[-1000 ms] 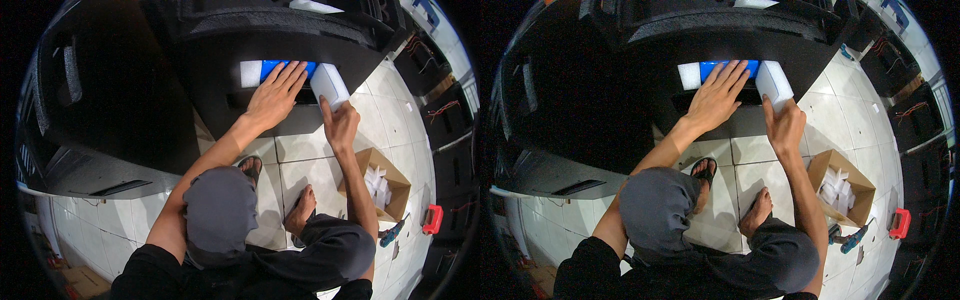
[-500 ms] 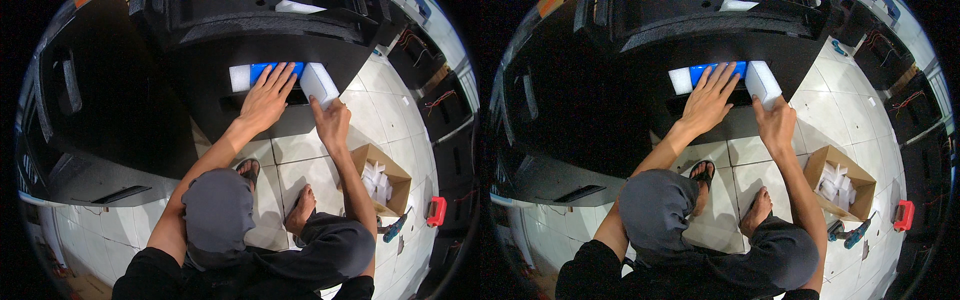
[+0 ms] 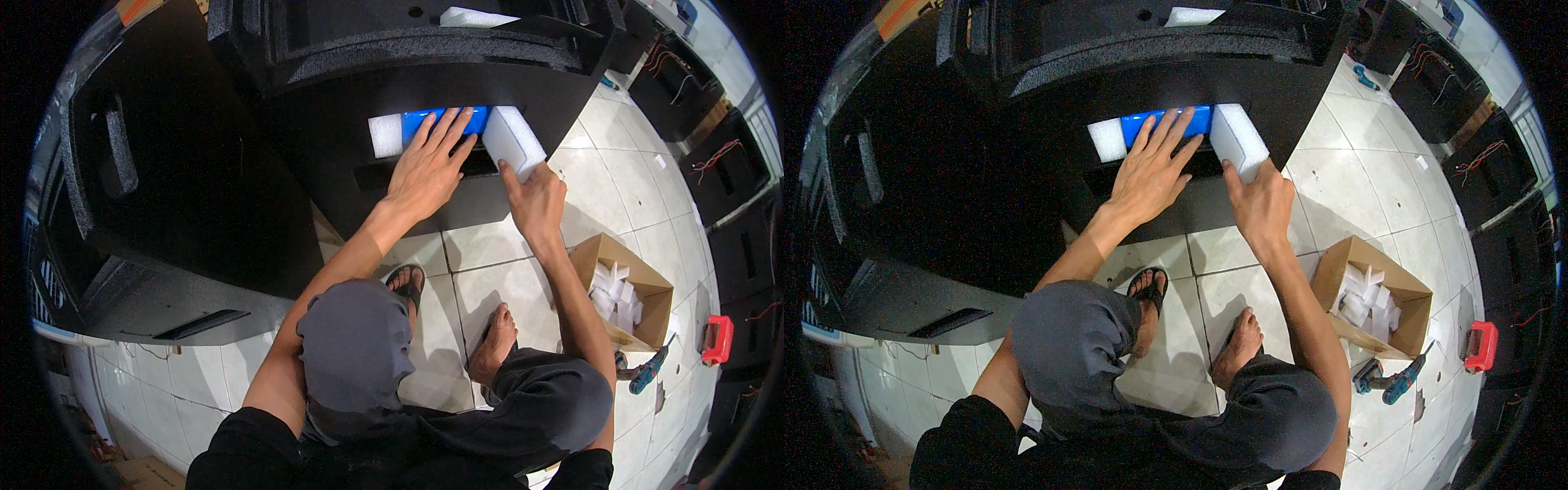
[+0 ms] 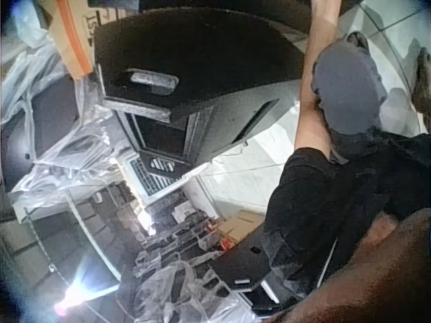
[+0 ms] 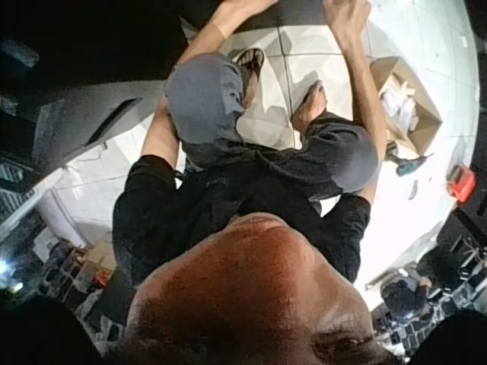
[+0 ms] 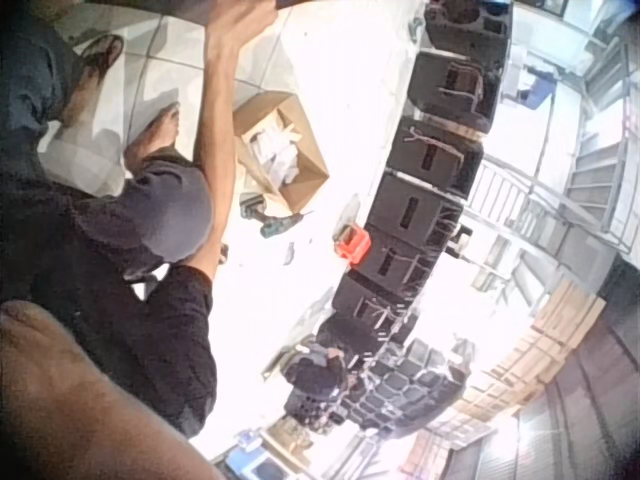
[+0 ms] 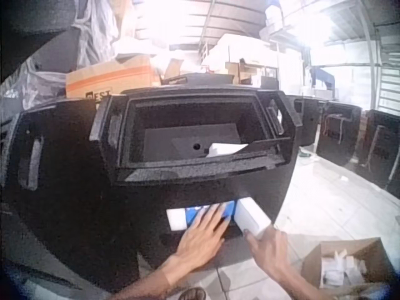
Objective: The person cuts white foam pieces using a yellow utility knife and places them into a black speaker enclosure to cushion a blue electronic device. The person repeatedly measures, cuts, and inserts foam pieces to fill gaps around the device.
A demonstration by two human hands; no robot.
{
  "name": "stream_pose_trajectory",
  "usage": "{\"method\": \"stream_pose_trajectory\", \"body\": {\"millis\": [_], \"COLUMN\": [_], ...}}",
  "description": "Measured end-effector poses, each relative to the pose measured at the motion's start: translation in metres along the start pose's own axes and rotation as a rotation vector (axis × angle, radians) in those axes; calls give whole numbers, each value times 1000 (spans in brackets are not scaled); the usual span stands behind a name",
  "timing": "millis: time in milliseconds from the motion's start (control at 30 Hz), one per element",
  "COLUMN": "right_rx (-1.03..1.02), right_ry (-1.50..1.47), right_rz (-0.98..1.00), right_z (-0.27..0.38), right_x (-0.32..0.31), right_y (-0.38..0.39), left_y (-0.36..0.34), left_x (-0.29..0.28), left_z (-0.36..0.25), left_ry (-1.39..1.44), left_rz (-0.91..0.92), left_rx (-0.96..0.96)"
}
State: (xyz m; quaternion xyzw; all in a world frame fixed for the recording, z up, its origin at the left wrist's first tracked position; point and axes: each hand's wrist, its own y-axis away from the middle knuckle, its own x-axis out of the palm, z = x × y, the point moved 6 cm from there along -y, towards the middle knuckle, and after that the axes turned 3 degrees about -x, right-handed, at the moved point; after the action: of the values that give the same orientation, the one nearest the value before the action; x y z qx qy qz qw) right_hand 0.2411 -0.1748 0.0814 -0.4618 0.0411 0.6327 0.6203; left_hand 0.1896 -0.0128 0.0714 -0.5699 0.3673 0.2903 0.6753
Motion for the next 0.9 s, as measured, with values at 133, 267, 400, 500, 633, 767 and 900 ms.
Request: {"method": "stream_pose_trajectory", "body": {"millis": [133, 267, 400, 500, 633, 767, 900], "right_rx": [11, 26, 24, 13, 49, 60, 56], "right_ry": [-14, -12, -14, -3, -32, -9, 11], "right_rz": [9, 10, 6, 1, 27, 33, 16], "right_z": [-2, -1, -2, 0, 1, -1, -4], "right_x": [1, 0, 0, -1, -1, -1, -2], "right_y": [1, 2, 2, 2, 3, 3, 4], "left_y": [1, 1, 0, 0, 1, 0, 0], "left_x": [0, 1, 1, -1, -1, 0, 0], "left_z": [0, 0, 0, 0, -1, -1, -1], "left_ry": [11, 10, 16, 14, 6, 0, -9], "left_rz": [7, 5, 3, 14, 17, 17, 17], "left_rx": [5, 6, 4, -2, 1, -1, 0]}}
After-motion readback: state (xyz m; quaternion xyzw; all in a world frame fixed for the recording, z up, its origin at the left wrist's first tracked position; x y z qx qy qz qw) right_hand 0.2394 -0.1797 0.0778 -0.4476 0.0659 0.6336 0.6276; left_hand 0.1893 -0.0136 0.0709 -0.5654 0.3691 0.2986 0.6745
